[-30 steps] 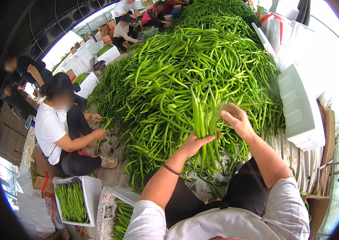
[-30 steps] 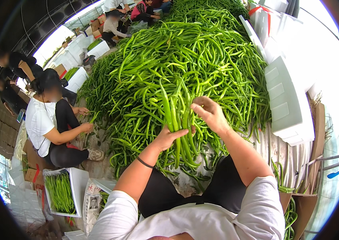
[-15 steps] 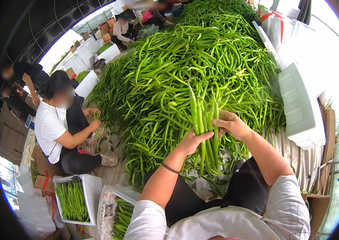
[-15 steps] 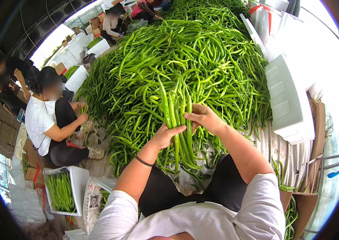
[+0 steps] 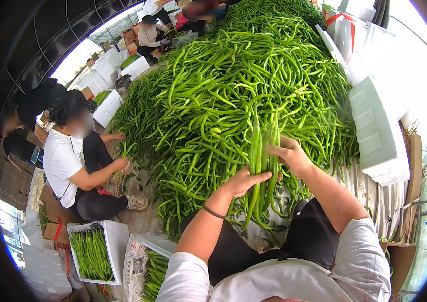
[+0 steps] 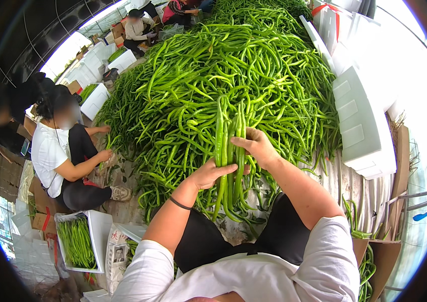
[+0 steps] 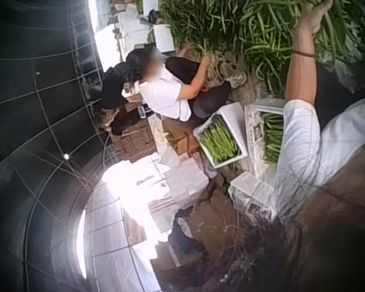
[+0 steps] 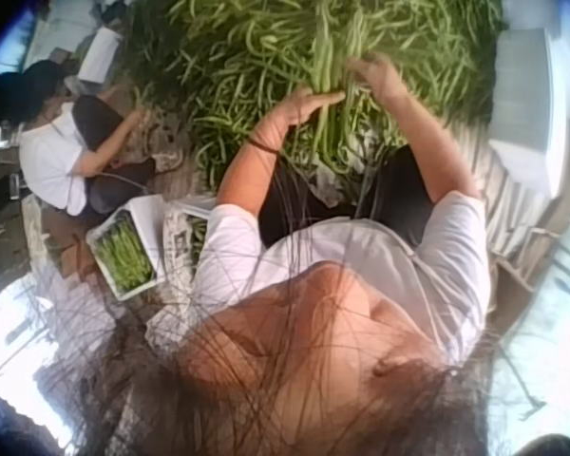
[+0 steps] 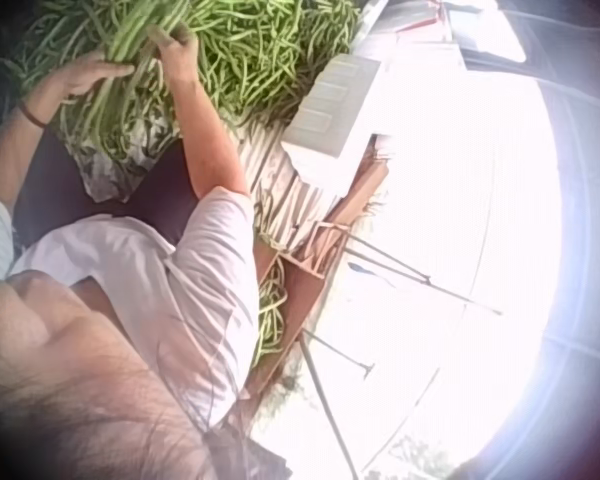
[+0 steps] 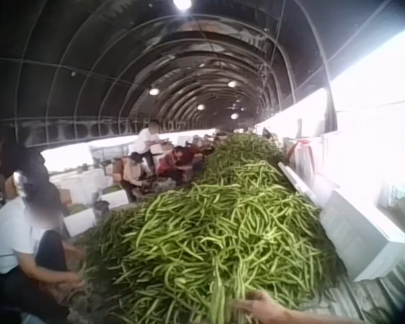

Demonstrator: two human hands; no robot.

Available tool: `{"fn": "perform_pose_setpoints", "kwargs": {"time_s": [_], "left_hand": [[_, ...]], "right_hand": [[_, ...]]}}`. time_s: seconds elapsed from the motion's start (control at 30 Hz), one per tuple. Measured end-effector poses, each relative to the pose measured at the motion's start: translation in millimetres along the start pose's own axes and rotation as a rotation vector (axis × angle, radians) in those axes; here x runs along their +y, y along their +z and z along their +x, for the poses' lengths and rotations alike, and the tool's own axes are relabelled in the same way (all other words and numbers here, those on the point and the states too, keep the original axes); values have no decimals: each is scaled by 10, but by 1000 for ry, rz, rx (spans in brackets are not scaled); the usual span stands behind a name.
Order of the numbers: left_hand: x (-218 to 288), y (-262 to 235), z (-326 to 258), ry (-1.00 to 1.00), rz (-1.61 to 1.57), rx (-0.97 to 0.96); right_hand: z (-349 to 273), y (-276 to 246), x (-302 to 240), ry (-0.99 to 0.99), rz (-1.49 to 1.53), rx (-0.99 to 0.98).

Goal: The person sorts green chilies by hand from a large pile into white styrofoam boxes. They repeatedly pick handfuls, separate them, and place them into boxes while seated on the floor in a greenhouse-like workspace.

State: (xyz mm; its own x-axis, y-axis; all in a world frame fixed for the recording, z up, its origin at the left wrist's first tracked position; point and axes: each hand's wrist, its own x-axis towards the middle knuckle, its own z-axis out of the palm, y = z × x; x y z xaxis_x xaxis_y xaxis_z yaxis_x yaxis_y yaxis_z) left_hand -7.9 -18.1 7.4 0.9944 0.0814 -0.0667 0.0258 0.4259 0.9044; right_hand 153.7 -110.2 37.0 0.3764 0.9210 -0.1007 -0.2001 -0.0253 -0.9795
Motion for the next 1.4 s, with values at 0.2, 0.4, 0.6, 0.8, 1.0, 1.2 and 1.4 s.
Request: {"fn": "perform_pose_setpoints", "kwargs": {"time_s": [0.2,0.4,0.6,0.8,1.0,1.2,1.4], "left_hand": [[24,83,-36,-22,-24,3],[-17,48,-56,-45,-53,-40],[-25,41,-63,-33,-43,-32],[-76,11,-84,-59,16,-70],[-114,-15,-71,-64,-11,-66],[-85,72,-129,-131,-24,-127],[-138,79,-100,-220,-166,-198]], "right_hand": [[-2,-7,-46,17,111,132],[-5,2,-93,99,230,62],[36,-72,55,86,98,23],[-115,104,-54,109,-276,24],[-96,142,-50,71,-5,15],[-49,102,-93,-67,100,158],[15,104,-114,36,295,220]]}}
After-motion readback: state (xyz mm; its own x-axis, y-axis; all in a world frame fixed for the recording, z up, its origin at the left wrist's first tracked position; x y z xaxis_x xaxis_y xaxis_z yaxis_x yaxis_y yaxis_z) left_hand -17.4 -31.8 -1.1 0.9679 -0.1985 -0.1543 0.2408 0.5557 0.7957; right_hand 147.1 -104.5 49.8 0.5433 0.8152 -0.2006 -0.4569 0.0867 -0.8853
